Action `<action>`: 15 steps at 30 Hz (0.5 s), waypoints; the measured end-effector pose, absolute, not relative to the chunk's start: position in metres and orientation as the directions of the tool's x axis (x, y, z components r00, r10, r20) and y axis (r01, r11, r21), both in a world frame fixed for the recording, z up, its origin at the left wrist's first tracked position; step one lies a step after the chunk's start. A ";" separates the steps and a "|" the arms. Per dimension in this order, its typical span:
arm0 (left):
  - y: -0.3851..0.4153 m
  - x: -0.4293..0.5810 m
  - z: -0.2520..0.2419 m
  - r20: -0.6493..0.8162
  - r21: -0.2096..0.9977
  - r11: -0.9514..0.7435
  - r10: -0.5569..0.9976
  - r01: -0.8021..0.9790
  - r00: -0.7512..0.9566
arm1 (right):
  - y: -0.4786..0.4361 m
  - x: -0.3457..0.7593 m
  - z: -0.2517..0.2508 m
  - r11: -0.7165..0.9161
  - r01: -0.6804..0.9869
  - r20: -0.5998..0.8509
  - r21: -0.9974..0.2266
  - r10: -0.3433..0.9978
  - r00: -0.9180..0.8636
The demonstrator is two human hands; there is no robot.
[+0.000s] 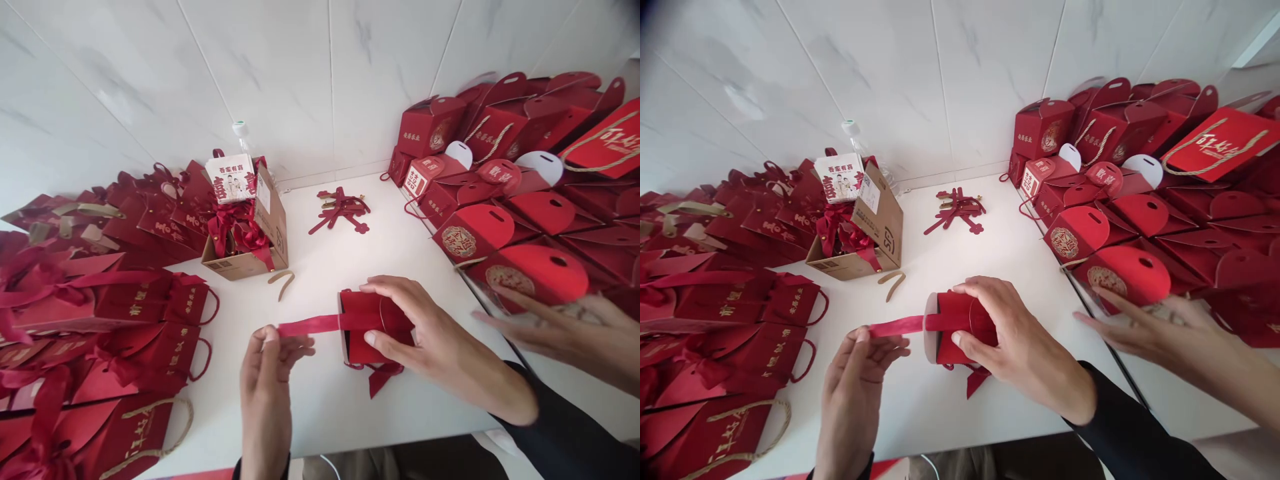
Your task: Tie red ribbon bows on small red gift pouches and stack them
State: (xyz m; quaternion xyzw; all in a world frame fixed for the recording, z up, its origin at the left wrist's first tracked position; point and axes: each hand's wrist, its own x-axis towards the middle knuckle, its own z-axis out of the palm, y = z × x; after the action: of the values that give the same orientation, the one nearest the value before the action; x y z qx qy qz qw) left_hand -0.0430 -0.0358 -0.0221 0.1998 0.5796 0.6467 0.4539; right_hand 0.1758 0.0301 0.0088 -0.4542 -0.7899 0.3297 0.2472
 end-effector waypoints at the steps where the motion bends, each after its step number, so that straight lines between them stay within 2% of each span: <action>1: -0.037 -0.052 -0.024 -0.293 0.919 0.078 0.790 -0.387 -0.538 | 0.029 0.178 0.008 0.351 0.555 0.074 -0.754 0.885 -0.459; 5: -0.042 -0.084 -0.025 -0.443 0.843 0.061 0.641 -0.534 -0.626 | 0.023 0.189 0.009 0.269 0.537 0.023 -0.800 0.907 -0.420; 7: -0.045 -0.094 -0.025 -0.474 0.834 0.035 0.558 -0.551 -0.682 | 0.019 0.196 0.009 0.194 0.550 -0.032 -0.813 0.927 -0.374; 12: -0.051 -0.100 -0.027 -0.471 0.855 0.029 0.462 -0.518 -0.751 | 0.010 0.216 0.003 0.066 0.599 -0.115 -0.798 0.959 -0.258; 15: -0.055 -0.087 -0.028 -0.359 0.923 0.040 0.447 -0.382 -0.820 | 0.004 0.225 -0.002 0.038 0.633 -0.140 -0.773 0.963 -0.228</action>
State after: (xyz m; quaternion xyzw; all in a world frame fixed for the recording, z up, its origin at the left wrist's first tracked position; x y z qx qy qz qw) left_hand -0.0870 -0.0554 -0.0285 0.0248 0.6562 0.6923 0.2993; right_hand 0.2253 0.0042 -0.0021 -0.5815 -0.6865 0.3780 0.2182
